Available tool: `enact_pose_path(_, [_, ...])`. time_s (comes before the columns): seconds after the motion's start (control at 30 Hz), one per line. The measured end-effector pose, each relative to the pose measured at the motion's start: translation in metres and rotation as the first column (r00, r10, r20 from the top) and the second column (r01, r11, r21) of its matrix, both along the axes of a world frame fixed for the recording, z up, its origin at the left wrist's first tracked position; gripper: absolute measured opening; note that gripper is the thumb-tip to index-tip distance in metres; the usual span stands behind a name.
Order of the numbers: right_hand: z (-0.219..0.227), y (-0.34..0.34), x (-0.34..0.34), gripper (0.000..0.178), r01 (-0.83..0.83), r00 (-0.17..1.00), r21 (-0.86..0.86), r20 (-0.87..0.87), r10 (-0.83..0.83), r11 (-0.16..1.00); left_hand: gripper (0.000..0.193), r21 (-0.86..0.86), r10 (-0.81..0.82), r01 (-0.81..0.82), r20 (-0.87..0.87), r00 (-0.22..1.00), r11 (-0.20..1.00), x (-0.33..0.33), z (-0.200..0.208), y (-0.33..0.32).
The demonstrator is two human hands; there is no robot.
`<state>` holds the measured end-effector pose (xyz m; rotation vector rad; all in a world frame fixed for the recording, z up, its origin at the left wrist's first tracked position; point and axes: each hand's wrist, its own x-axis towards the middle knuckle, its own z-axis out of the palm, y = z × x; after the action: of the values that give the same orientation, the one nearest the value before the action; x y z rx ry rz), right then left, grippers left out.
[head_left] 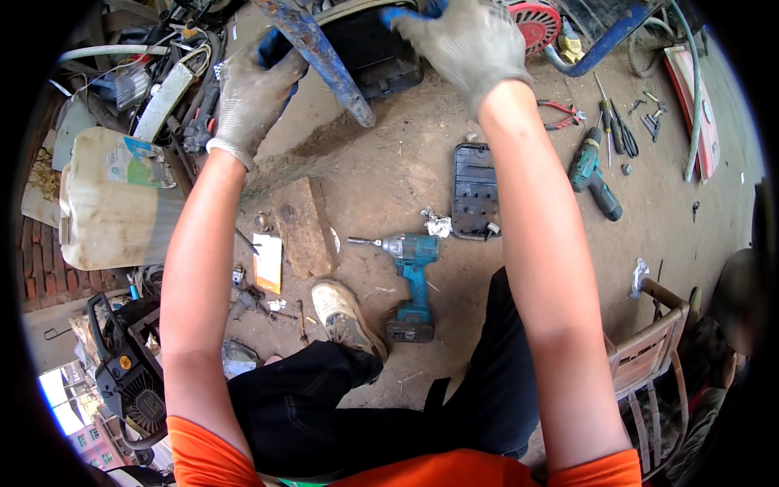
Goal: The person uses a cordless impact wrench to tighten bolts on a blue metal frame attached to a small engine. They wipe the area with a cloth, then handle a white plastic component and a black plastic cover, placing them into the engine compartment.
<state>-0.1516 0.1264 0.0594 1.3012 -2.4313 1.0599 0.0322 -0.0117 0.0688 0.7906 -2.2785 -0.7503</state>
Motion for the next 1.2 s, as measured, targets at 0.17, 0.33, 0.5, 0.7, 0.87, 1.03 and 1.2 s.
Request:
enact_pose_path(0.17, [0.004, 0.004, 0.01, 0.047, -0.05, 0.994, 0.039, 0.104, 0.046, 0.998, 0.028, -0.061, -0.022, 0.022, -0.001, 1.0, 0.998, 0.006, -0.005, -0.007])
enact_pose_path(0.33, [-0.057, 0.064, -0.04, 0.051, -0.003, 0.923, 0.301, 0.367, -0.113, 0.954, 0.034, 0.195, -0.17, 0.161, 0.026, 0.985, 0.967, 0.027, -0.011, -0.033])
enact_pose_path(0.5, [-0.17, 0.122, -0.05, 0.031, -0.324, 0.817, 0.849, 0.473, -0.329, 0.416, 0.04, 0.338, -0.166, 0.103, 0.164, 0.973, 0.936, 0.032, -0.022, -0.03])
enact_pose_path(0.7, [-0.215, 0.136, -0.008, 0.032, -0.404, 0.901, 0.874, 0.431, -0.045, 0.269, 0.037, 0.44, -0.244, -0.063, 0.605, 0.758, 0.896, 0.047, -0.034, -0.021])
enact_pose_path(0.87, [-0.271, 0.149, 0.013, 0.049, -0.326, 0.931, 0.923, 0.277, 0.236, 0.204, 0.05, 0.286, -0.293, 0.118, 0.715, 0.635, 0.951, 0.026, -0.042, -0.007])
enact_pose_path(1.03, [-0.258, 0.148, 0.009, 0.039, -0.376, 0.927, 0.895, 0.358, 0.115, 0.24, 0.056, 0.29, -0.302, 0.125, 0.72, 0.625, 0.949, 0.011, -0.035, 0.017])
enact_pose_path(1.2, [-0.29, 0.153, -0.028, 0.029, -0.477, 0.818, 0.752, 0.569, -0.085, 0.454, 0.048, 0.305, -0.3, 0.096, 0.742, 0.6, 0.947, 0.02, -0.045, 0.017])
